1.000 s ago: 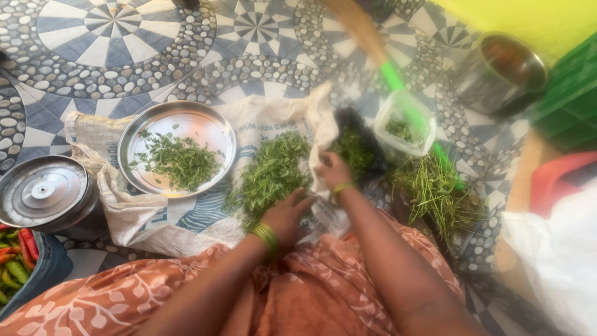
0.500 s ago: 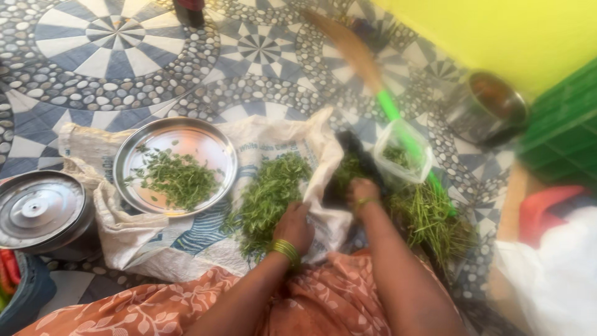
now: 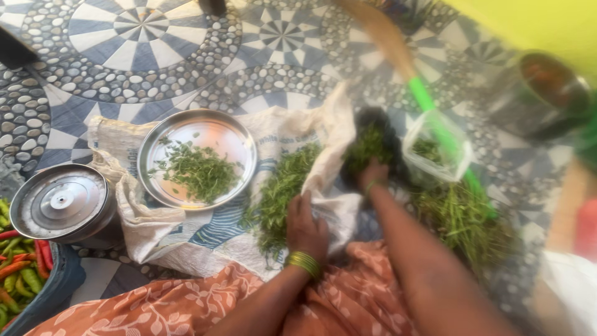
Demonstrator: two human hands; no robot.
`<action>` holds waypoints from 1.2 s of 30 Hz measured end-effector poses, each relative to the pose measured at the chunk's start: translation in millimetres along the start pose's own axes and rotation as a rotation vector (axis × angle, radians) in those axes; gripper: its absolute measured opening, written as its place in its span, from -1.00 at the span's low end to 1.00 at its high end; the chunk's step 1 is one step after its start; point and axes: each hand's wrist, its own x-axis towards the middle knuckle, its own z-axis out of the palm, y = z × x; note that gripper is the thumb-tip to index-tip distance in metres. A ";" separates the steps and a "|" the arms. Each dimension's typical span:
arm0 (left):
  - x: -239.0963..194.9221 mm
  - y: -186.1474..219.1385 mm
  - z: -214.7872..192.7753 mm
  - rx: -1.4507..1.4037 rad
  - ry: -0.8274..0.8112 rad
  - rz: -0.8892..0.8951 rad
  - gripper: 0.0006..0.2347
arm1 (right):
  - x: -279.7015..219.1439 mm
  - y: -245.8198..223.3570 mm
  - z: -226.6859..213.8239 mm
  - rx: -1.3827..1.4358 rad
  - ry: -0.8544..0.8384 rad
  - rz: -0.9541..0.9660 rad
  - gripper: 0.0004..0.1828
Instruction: The person sits on a tiled floor and sorts a pile of green leafy vegetables by hand. They pick up bunches of greens, separate the leaves from the stems, and place the sorted leaves onto a metal plate. A basket of green and red chilies and a metal container are visible nearby.
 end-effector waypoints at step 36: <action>-15.5 -33.1 41.9 0.240 -0.818 0.331 -0.23 | 58.4 -13.3 -164.7 -0.326 0.028 -0.113 -0.29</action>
